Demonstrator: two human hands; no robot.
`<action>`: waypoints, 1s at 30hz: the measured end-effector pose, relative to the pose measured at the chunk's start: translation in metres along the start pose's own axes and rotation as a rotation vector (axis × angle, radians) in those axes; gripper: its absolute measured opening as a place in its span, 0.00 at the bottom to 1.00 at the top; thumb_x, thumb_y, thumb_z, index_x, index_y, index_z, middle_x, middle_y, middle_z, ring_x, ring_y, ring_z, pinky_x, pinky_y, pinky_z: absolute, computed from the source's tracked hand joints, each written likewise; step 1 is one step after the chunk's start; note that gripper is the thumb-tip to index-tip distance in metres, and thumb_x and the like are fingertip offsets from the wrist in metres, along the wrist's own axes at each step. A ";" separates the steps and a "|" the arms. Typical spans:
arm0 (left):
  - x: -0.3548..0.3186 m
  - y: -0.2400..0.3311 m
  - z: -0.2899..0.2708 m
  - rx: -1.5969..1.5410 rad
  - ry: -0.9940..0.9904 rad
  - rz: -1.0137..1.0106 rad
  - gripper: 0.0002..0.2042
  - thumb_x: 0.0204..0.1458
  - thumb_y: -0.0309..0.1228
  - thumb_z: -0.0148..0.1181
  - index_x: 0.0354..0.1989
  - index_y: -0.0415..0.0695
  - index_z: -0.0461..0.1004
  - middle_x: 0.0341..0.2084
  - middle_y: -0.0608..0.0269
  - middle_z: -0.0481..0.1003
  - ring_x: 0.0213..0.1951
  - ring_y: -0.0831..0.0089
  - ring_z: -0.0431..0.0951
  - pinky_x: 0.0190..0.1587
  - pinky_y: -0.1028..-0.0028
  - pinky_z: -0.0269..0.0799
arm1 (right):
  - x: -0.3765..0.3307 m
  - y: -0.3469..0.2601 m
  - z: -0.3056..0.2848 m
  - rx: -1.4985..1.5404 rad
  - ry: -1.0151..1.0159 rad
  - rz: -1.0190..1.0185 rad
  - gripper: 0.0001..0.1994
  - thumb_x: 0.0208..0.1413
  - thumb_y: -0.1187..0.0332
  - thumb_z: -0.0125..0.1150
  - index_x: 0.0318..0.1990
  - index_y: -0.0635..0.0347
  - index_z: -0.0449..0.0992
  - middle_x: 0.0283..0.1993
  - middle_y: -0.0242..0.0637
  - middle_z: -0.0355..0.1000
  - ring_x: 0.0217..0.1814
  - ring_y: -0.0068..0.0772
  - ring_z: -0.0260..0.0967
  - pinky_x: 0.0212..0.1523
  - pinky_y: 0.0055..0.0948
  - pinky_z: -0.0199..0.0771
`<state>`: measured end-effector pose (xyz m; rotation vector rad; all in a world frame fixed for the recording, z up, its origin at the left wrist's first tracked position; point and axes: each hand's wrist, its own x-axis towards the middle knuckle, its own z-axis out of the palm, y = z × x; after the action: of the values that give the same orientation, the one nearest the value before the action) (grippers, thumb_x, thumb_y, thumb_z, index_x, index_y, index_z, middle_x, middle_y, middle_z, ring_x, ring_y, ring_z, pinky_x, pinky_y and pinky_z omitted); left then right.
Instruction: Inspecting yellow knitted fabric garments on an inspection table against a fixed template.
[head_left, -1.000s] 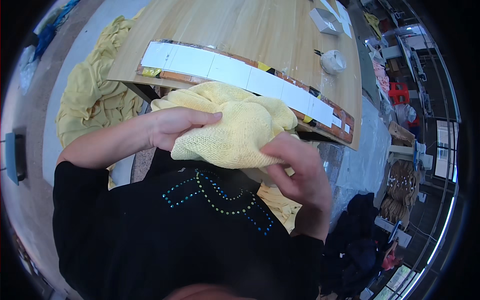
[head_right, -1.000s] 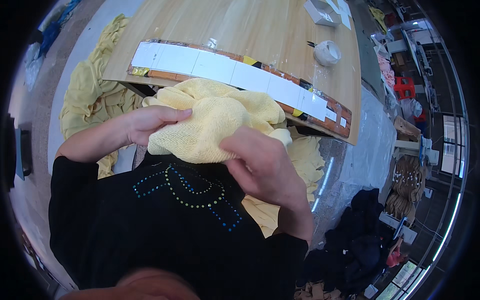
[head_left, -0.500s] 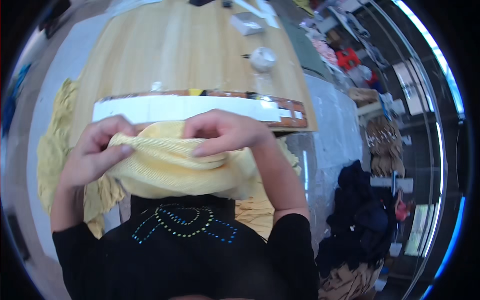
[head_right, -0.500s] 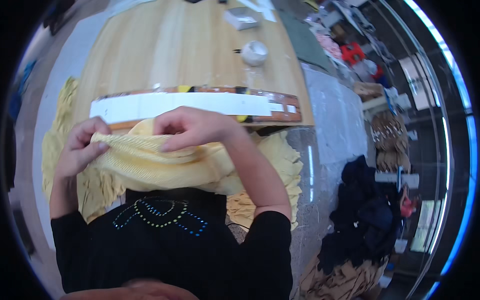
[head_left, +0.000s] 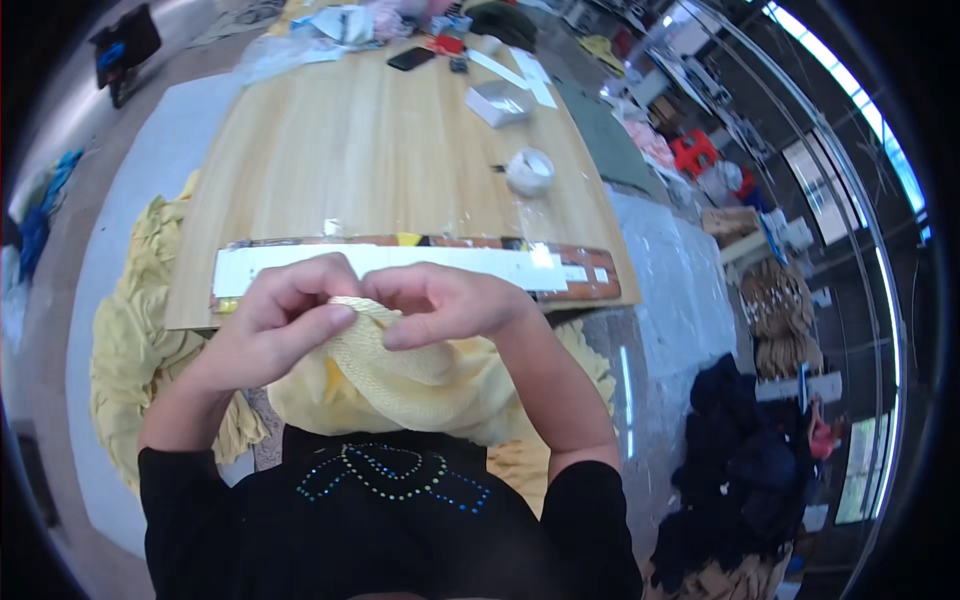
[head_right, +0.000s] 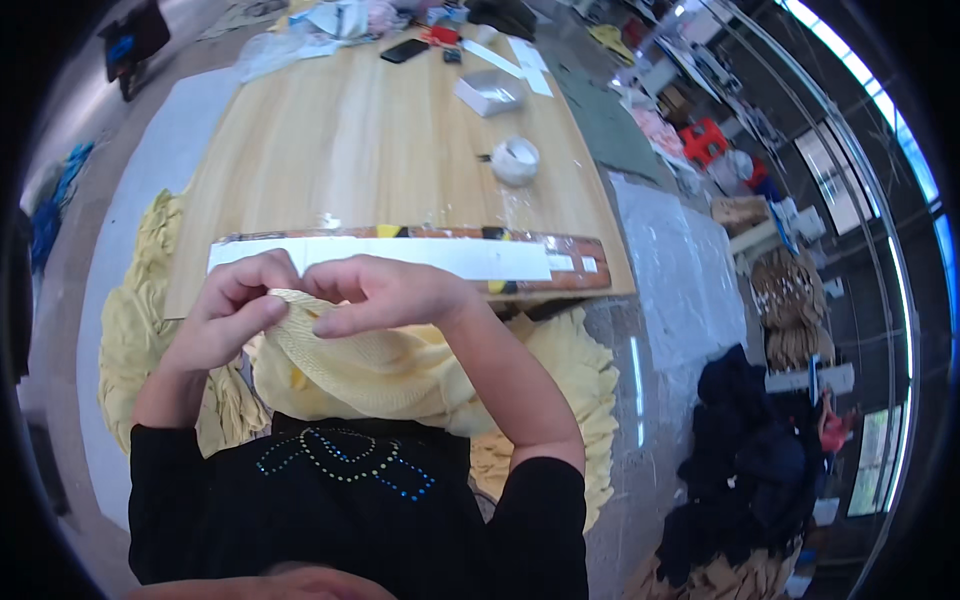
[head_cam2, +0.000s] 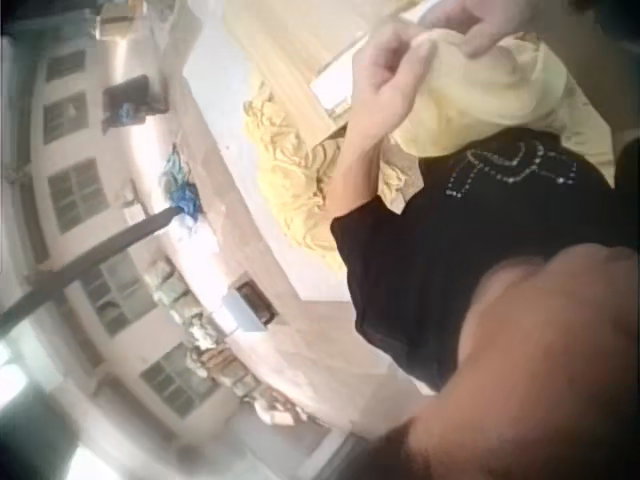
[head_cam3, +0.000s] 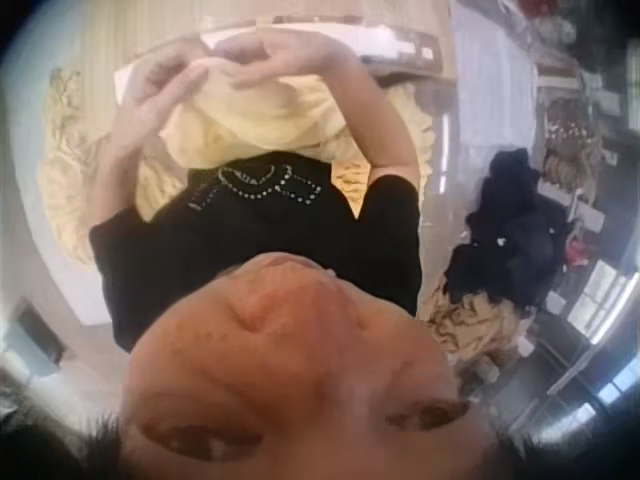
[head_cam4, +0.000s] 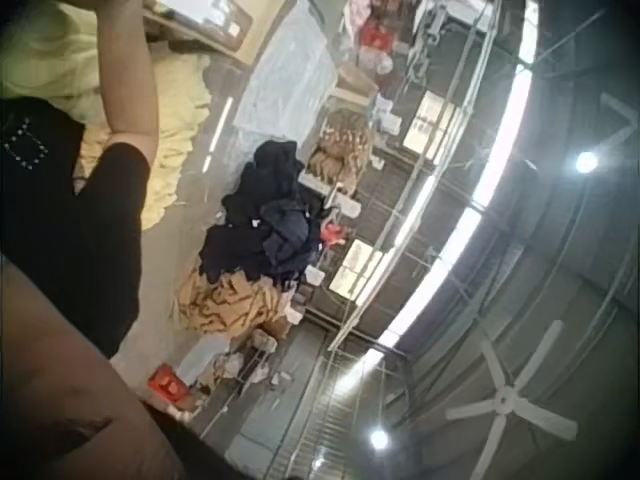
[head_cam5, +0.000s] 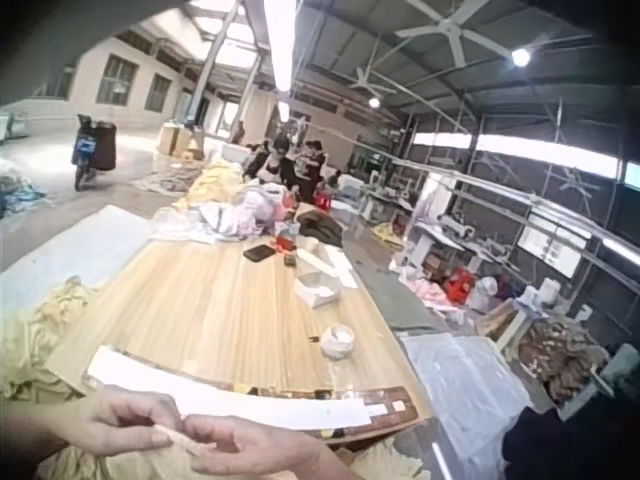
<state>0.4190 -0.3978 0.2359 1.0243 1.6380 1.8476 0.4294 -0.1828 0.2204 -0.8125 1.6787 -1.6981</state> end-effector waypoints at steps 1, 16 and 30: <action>-0.002 0.004 0.000 -0.055 0.017 -0.063 0.02 0.53 0.23 0.50 0.33 0.39 0.69 0.24 0.74 0.67 0.27 0.89 0.64 0.29 0.85 0.59 | 0.001 -0.004 0.005 0.126 0.022 0.043 0.15 0.51 0.67 0.59 0.44 0.65 0.69 0.37 0.25 0.66 0.38 0.13 0.60 0.37 0.17 0.62; -0.016 0.034 -0.013 -0.179 0.379 0.041 0.05 0.52 0.26 0.54 0.36 0.40 0.70 0.23 0.76 0.70 0.26 0.90 0.68 0.30 0.87 0.62 | -0.052 0.011 -0.004 -0.897 0.975 0.020 0.05 0.43 0.81 0.51 0.29 0.64 0.67 0.23 0.36 0.65 0.26 0.25 0.64 0.28 0.25 0.64; -0.030 -0.088 -0.010 0.603 -0.148 -0.057 0.25 0.48 0.35 0.59 0.54 0.38 0.62 0.33 0.56 0.74 0.38 0.65 0.73 0.38 0.68 0.68 | -0.054 0.027 0.000 0.474 0.581 0.105 0.12 0.54 0.75 0.50 0.45 0.69 0.70 0.41 0.38 0.72 0.42 0.23 0.70 0.44 0.21 0.70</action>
<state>0.4181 -0.4112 0.1437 1.2935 2.1571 1.2182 0.4630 -0.1407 0.1932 -0.0009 1.5109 -2.2667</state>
